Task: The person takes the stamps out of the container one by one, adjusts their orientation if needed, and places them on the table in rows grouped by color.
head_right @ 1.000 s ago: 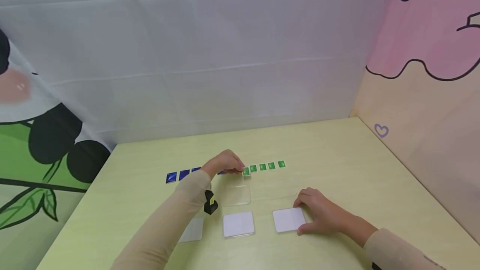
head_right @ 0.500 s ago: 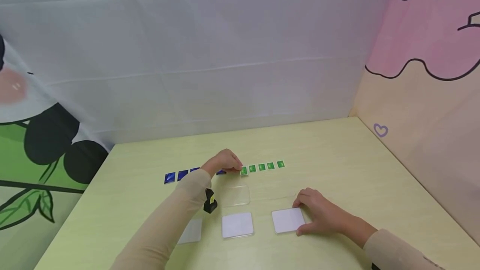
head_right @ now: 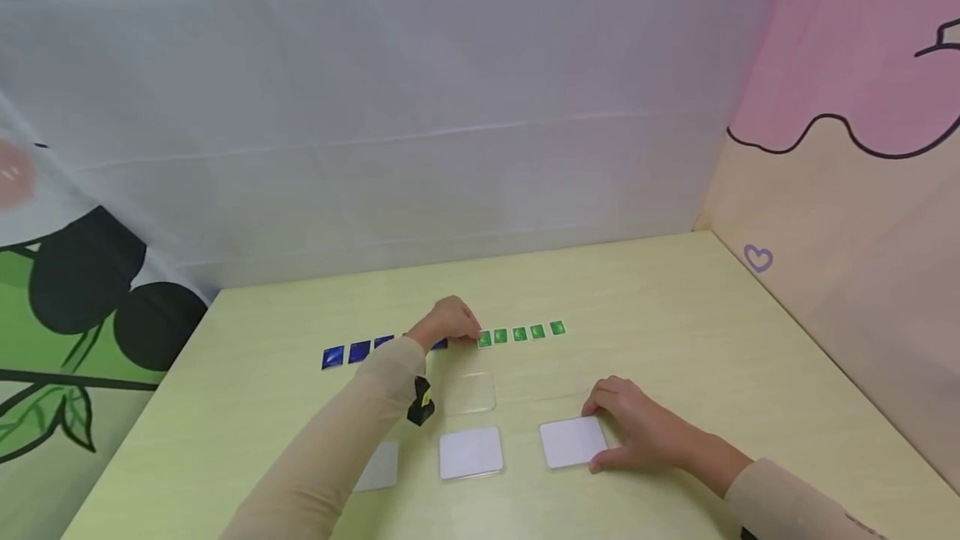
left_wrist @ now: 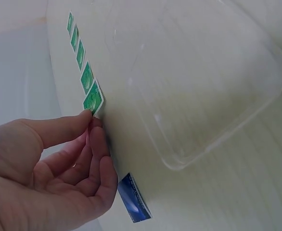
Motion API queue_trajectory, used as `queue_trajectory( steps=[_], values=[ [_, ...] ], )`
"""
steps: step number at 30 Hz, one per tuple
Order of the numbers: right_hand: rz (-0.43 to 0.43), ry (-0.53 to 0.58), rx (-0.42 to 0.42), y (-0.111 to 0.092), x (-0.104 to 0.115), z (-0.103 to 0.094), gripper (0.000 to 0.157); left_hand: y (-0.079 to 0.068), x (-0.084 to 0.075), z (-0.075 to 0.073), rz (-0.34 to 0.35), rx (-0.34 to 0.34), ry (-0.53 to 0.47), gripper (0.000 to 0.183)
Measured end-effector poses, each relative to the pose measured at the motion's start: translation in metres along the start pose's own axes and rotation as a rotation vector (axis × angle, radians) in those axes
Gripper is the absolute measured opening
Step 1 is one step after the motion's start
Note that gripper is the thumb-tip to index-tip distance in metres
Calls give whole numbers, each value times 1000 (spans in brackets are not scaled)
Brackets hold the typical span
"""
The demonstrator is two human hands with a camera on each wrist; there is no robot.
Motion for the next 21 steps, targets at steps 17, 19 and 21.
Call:
queue_trajectory(
  steps=[17,19,21],
  values=[
    [25,-6,30,1,2,-3,54,114,48,62,94,-58,168,33],
    [27,-7,31,1,2,-3,54,99,40,53,80,-46,155,38],
    [29,-3,30,1,2,-2,54,70,27,36,70,-35,140,43]
  ],
)
Point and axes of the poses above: each hand's wrist, its own y-axis towards the middle knuckle, its own z-axis out of the palm, x = y × z, the point moved 1 cm from there along y, towards the middle knuckle, and after that the axes turned 7 degrees about y, right-handed, at the moved point
